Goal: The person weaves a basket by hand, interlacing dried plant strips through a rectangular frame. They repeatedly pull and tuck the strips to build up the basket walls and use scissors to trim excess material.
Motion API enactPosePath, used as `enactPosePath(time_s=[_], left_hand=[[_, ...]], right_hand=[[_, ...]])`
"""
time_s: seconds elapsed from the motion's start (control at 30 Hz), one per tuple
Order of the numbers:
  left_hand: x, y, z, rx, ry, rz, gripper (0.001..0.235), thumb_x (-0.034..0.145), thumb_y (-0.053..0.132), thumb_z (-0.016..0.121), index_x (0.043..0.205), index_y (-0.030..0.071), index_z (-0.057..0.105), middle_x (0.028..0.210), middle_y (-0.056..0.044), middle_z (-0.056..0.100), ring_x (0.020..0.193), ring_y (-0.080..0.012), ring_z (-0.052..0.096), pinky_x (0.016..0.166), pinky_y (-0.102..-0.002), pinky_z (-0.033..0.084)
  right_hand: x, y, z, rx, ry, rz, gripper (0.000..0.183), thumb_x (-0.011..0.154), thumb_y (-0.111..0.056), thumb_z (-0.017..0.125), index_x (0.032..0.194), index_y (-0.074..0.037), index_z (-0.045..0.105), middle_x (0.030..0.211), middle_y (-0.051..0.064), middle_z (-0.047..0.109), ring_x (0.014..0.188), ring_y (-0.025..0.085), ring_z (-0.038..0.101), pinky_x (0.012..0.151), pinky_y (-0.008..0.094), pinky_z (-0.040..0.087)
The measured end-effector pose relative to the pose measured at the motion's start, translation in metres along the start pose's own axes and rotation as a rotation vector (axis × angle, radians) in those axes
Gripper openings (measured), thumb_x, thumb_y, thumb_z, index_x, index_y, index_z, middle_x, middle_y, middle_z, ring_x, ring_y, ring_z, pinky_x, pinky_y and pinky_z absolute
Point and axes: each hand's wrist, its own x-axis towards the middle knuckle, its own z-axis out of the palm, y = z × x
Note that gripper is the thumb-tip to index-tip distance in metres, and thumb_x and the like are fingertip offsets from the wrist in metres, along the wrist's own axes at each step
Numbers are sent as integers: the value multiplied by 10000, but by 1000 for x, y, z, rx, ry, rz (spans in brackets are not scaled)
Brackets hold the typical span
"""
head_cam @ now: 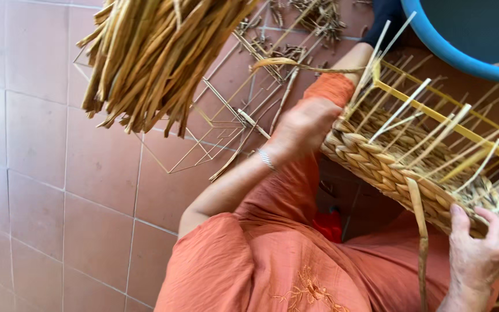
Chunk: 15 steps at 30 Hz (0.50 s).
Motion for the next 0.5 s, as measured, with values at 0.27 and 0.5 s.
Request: enactPosePath(time_s=[0.27,0.5], left_hand=[[-62,-107,-186,987,82,-478,235,904,130,751,1092,20,663,1044,-158,627,976,-295,627,828,-413,545],[-50,-92,-192,1014,168,-420,103,1012,136,669,1093,78,696,1041,-79,723,986,-263,668,828,-434,512]], right_hand=[[-28,33,28,63,-48,49,115,1021,-152,760,1109,-126,690,1144,10,590,1138,170,594,991,292,483],[14,-14,-10,-59,43,-32,130,967,-153,854,1028,-117,745,1097,43,620,1123,219,606,1079,378,473]])
